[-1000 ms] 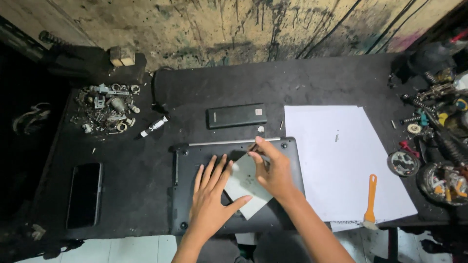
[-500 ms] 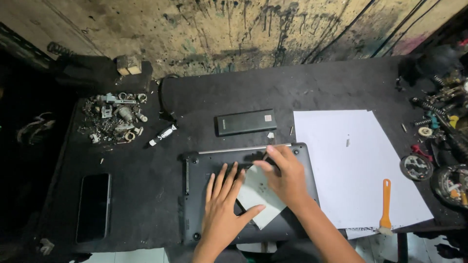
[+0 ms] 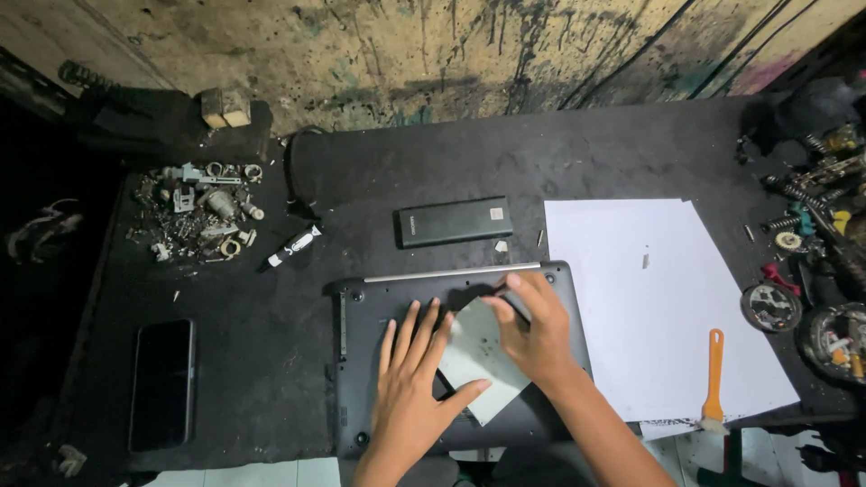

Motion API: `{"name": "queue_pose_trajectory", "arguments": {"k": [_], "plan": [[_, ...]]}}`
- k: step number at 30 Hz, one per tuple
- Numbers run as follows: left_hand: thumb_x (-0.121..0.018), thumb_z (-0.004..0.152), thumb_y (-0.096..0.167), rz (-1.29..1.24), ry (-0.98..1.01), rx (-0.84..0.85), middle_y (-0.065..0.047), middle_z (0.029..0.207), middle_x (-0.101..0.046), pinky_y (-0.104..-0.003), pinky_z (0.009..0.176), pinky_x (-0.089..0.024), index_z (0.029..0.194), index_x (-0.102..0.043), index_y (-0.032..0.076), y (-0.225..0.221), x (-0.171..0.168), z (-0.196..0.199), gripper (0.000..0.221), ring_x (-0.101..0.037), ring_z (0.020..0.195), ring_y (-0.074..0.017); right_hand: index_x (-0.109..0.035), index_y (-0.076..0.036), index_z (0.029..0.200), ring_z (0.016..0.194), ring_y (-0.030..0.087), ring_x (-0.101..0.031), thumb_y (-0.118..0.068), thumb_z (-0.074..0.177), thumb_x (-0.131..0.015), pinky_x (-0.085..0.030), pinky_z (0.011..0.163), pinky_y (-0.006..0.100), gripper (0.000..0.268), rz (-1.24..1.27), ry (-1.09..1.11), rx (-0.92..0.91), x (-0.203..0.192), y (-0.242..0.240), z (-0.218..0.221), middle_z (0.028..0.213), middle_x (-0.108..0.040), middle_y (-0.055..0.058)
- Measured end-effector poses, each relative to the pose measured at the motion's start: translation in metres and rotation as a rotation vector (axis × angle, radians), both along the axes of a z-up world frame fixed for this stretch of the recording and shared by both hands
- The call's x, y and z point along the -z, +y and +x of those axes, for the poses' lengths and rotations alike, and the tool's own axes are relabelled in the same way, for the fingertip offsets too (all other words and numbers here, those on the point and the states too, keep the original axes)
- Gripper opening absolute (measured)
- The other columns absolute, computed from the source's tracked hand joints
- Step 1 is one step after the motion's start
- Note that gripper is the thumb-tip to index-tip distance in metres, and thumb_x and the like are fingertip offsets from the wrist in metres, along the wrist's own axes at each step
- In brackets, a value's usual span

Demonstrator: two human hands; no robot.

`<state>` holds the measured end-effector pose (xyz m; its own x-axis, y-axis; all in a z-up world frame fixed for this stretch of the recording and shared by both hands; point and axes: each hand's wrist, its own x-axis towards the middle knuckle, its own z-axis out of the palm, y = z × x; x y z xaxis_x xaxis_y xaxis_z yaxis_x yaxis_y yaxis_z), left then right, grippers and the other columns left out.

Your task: Disassembling a laptop by unscrewing and removing the optical drive component on a repair bench.

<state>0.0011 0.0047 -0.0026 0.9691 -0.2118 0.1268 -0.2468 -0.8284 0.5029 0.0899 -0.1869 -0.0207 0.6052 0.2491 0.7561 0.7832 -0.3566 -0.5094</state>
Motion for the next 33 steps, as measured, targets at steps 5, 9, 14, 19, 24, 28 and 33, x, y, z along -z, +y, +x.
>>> {"name": "queue_pose_trajectory", "arguments": {"k": [5, 9, 14, 19, 24, 28, 33], "plan": [[-0.068, 0.092, 0.063, -0.035, -0.033, -0.005, -0.003, 0.171, -0.026, -0.051, 0.127, -0.012, 0.163, -0.03, 0.017, 0.0, -0.002, 0.0, 0.093, -0.018, 0.159, -0.0259, -0.033, -0.018, 0.157, 0.1, 0.03, -0.065, -0.006, 0.11, -0.054, -0.055, 0.093, 0.04, 0.054, 0.081, 0.04, -0.068, -0.006, 0.001, -0.002, 0.117, -0.064, 0.019], [-0.065, 0.092, 0.065, -0.021, -0.014, -0.001, -0.003, 0.171, -0.024, -0.051, 0.127, -0.011, 0.162, -0.031, 0.016, -0.001, -0.004, 0.001, 0.092, -0.018, 0.158, -0.0255, -0.032, -0.014, 0.156, 0.096, 0.029, -0.064, -0.001, 0.107, -0.057, -0.054, 0.088, 0.038, 0.056, 0.009, 0.013, 0.01, 0.005, -0.003, -0.002, 0.111, -0.064, 0.017], [-0.066, 0.092, 0.065, -0.02, -0.02, 0.0, -0.003, 0.171, -0.025, -0.05, 0.128, -0.009, 0.163, -0.029, 0.016, -0.001, -0.005, -0.001, 0.093, -0.017, 0.158, -0.0254, -0.032, -0.02, 0.159, 0.085, 0.025, -0.057, 0.004, 0.104, -0.066, -0.051, 0.083, 0.036, 0.068, 0.018, -0.004, 0.025, 0.001, 0.0, -0.002, 0.103, -0.061, 0.013], [-0.067, 0.092, 0.064, -0.023, -0.021, -0.003, -0.002, 0.171, -0.024, -0.051, 0.127, -0.012, 0.163, -0.03, 0.016, -0.001, -0.005, -0.002, 0.093, -0.017, 0.158, -0.0254, -0.035, -0.023, 0.154, 0.101, 0.027, -0.065, -0.009, 0.103, -0.071, -0.058, 0.089, 0.036, 0.064, -0.008, -0.023, 0.074, 0.0, 0.0, 0.0, 0.115, -0.054, 0.019], [-0.064, 0.093, 0.065, -0.016, -0.027, 0.0, -0.006, 0.169, -0.03, -0.052, 0.126, -0.012, 0.16, -0.036, 0.013, -0.001, -0.01, -0.001, 0.089, -0.02, 0.157, -0.027, -0.02, -0.006, 0.16, 0.09, 0.026, -0.065, 0.005, 0.105, -0.056, -0.059, 0.092, 0.04, 0.066, 0.095, 0.074, 0.091, -0.006, 0.001, -0.004, 0.1, -0.06, 0.016], [-0.064, 0.093, 0.066, 0.011, 0.004, -0.003, -0.003, 0.171, -0.024, -0.05, 0.126, -0.009, 0.163, -0.029, 0.015, -0.001, -0.008, -0.003, 0.094, -0.016, 0.157, -0.0249, -0.013, -0.012, 0.161, 0.092, 0.029, -0.069, 0.008, 0.106, -0.053, -0.06, 0.085, 0.038, 0.071, 0.304, 0.126, 0.115, -0.034, 0.006, -0.009, 0.104, -0.065, 0.022], [-0.074, 0.091, 0.05, -0.211, 0.035, -0.026, -0.004, 0.172, -0.02, -0.055, 0.126, -0.008, 0.161, -0.033, 0.015, -0.003, -0.018, -0.005, 0.089, -0.013, 0.159, -0.0294, -0.016, -0.017, 0.16, 0.093, 0.029, -0.07, 0.0, 0.108, -0.055, -0.059, 0.095, 0.041, 0.067, 0.521, 0.349, 0.119, -0.071, 0.006, -0.027, 0.106, -0.067, 0.02]]}}
